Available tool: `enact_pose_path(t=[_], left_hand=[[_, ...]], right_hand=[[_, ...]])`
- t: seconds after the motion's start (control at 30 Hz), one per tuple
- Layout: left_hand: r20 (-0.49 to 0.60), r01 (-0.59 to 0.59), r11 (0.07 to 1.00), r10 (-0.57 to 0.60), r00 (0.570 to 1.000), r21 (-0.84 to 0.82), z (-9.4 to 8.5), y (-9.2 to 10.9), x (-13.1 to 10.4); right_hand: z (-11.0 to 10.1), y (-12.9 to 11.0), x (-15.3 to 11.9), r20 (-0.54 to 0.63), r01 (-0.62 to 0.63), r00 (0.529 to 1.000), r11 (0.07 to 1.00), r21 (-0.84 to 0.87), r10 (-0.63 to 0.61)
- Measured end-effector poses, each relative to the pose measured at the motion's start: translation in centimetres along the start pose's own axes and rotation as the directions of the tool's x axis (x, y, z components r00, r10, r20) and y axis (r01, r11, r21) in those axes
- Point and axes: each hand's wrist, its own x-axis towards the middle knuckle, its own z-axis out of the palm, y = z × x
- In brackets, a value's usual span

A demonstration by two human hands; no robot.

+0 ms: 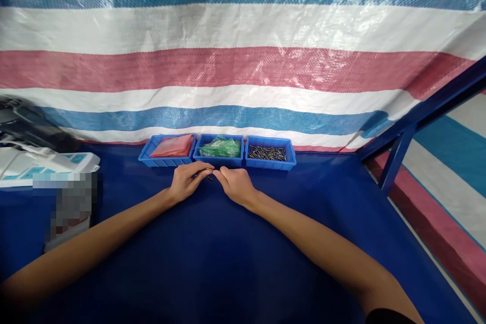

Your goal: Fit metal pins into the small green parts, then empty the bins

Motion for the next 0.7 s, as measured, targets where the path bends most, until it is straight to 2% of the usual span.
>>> enact_pose_path(t=[0.27,0.43,0.7], left_hand=[[-0.009,-0.002,1.000,0.002,1.000,-0.012,-0.03,-0.02,-0.12],[-0.052,0.100,0.995,-0.100,0.994,-0.013,-0.14,0.10,-0.07],[-0.067,0.095,0.995,-0.096,0.993,-0.020,0.01,-0.07,-0.18]], right_hand=[[0.05,0.00,-0.09,-0.021,0.035,0.999,0.999,0.008,-0.035],[-0.03,-0.11,-0.12,-0.059,0.067,0.996,0.998,0.018,-0.066],[-0.10,-0.27,-0.16,-0.102,-0.085,0.989,0.972,0.220,0.110]])
